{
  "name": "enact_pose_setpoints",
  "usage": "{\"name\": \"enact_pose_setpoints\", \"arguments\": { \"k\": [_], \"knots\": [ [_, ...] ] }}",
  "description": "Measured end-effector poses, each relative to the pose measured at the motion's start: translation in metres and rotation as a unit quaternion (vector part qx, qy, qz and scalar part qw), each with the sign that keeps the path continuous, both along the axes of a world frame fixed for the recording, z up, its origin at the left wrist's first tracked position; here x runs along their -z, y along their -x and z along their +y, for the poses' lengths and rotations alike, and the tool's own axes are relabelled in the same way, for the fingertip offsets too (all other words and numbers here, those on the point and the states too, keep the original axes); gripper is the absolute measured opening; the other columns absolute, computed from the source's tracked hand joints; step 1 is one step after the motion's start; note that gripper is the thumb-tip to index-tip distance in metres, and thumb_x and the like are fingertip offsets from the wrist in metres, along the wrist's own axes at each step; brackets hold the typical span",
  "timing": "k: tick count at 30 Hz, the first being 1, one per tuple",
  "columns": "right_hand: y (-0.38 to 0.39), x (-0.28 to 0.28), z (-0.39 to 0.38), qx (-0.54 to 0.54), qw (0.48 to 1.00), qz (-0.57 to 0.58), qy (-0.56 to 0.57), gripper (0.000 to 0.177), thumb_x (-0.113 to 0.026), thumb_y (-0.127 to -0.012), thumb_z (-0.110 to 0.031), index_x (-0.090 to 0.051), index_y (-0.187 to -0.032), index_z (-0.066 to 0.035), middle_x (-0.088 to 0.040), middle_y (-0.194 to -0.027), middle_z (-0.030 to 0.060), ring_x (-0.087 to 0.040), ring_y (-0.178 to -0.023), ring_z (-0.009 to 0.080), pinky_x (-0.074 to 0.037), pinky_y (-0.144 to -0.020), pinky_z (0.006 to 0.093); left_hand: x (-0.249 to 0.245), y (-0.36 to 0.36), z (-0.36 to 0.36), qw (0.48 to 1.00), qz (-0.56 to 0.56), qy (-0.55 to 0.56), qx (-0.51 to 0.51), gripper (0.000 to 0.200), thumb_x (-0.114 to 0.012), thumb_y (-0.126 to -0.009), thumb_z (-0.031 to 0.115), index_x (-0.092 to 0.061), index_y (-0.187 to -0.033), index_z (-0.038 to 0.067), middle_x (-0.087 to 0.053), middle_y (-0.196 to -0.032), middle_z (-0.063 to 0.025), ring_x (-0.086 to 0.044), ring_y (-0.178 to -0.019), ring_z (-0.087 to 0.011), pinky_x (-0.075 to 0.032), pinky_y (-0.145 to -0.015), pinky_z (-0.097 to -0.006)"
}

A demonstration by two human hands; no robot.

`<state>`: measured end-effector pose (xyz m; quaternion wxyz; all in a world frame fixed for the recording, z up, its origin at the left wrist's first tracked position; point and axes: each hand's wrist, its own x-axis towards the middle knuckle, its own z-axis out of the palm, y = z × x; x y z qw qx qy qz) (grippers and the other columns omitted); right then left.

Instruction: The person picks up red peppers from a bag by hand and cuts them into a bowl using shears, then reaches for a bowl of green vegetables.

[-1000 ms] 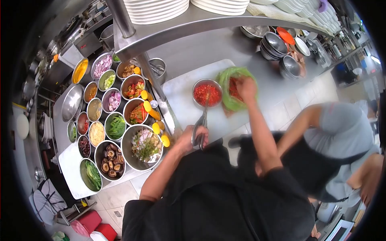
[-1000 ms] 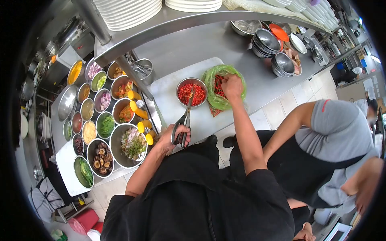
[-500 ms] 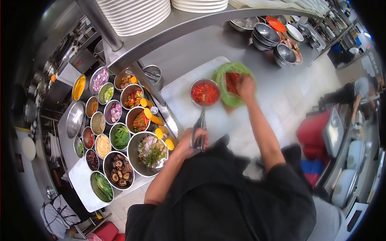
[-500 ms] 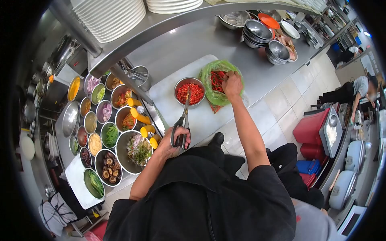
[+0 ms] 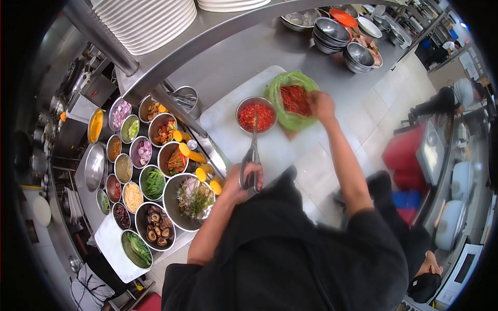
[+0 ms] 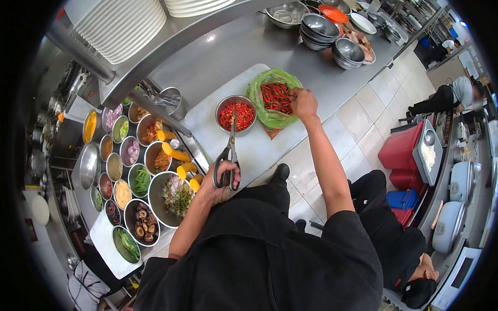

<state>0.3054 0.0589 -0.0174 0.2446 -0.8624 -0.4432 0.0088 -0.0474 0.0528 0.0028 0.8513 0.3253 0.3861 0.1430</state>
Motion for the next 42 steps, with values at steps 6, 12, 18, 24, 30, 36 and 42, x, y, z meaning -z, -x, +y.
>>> {"name": "enact_pose_setpoints", "arguments": {
  "k": [6,12,18,24,30,36,42],
  "knots": [
    [-0.010,-0.001,-0.004,-0.003,1.000,0.013,0.018,0.014,-0.065,-0.080,-0.012,-0.072,-0.092,-0.010,-0.070,-0.090,0.0137,-0.064,-0.090,0.0338,-0.051,-0.077,0.0440,0.000,0.000,0.001,1.000,0.002,0.000,-0.006,0.027,-0.065,-0.082,0.024,-0.060,-0.080,-0.002,-0.060,-0.066,-0.0133,-0.058,-0.053,-0.0222,-0.049,-0.049,-0.0336],
    [-0.002,-0.025,-0.014,-0.080,0.993,0.045,-0.069,0.010,-0.063,-0.084,-0.009,-0.067,-0.093,-0.006,-0.066,-0.092,0.0144,-0.061,-0.087,0.0343,-0.048,-0.075,0.0420,0.000,-0.002,0.001,1.000,-0.008,0.021,-0.017,0.027,-0.064,-0.082,0.025,-0.060,-0.082,-0.002,-0.061,-0.068,-0.0138,-0.059,-0.055,-0.0229,-0.049,-0.051,-0.0344],
    [0.055,-0.042,-0.013,-0.258,0.951,0.091,-0.141,0.010,-0.062,-0.084,-0.003,-0.064,-0.094,-0.004,-0.061,-0.094,0.0119,-0.059,-0.090,0.0332,-0.047,-0.076,0.0407,0.005,-0.012,-0.003,0.999,-0.017,0.051,0.007,0.034,-0.059,-0.083,0.033,-0.061,-0.085,-0.001,-0.063,-0.072,-0.0149,-0.062,-0.061,-0.0250,-0.052,-0.060,-0.0364],
    [0.069,-0.035,0.005,-0.333,0.933,0.087,-0.107,0.008,-0.063,-0.085,-0.008,-0.065,-0.093,-0.007,-0.058,-0.094,0.0078,-0.056,-0.092,0.0308,-0.047,-0.076,0.0406,0.011,-0.029,-0.010,0.995,-0.032,0.098,0.007,0.042,-0.058,-0.081,0.041,-0.063,-0.090,0.000,-0.067,-0.080,-0.0150,-0.066,-0.071,-0.0261,-0.054,-0.069,-0.0375],
    [0.063,-0.033,0.012,-0.391,0.907,0.106,-0.111,0.010,-0.066,-0.083,-0.008,-0.065,-0.093,-0.006,-0.058,-0.095,0.0066,-0.056,-0.090,0.0293,-0.047,-0.076,0.0404,0.007,-0.048,-0.014,0.996,-0.009,0.080,-0.040,0.034,-0.060,-0.082,0.033,-0.063,-0.087,-0.001,-0.066,-0.075,-0.0152,-0.066,-0.065,-0.0254,-0.054,-0.063,-0.0364],
    [0.057,-0.028,0.019,-0.408,0.897,0.134,-0.105,0.010,-0.066,-0.083,-0.006,-0.065,-0.093,-0.005,-0.058,-0.096,0.0073,-0.056,-0.091,0.0289,-0.046,-0.077,0.0398,0.001,-0.054,-0.021,0.996,0.061,0.000,-0.067,0.034,-0.058,-0.084,0.033,-0.062,-0.087,0.000,-0.066,-0.072,-0.0125,-0.065,-0.062,-0.0235,-0.054,-0.063,-0.0349],
    [0.058,-0.024,0.024,-0.422,0.885,0.163,-0.106,0.010,-0.066,-0.082,-0.005,-0.065,-0.093,-0.006,-0.058,-0.097,0.0073,-0.056,-0.095,0.0283,-0.046,-0.080,0.0393,0.006,-0.052,-0.027,0.994,0.007,0.082,-0.067,0.039,-0.056,-0.084,0.038,-0.063,-0.089,0.000,-0.068,-0.076,-0.0139,-0.066,-0.064,-0.0241,-0.054,-0.064,-0.0345]
  ]
}}
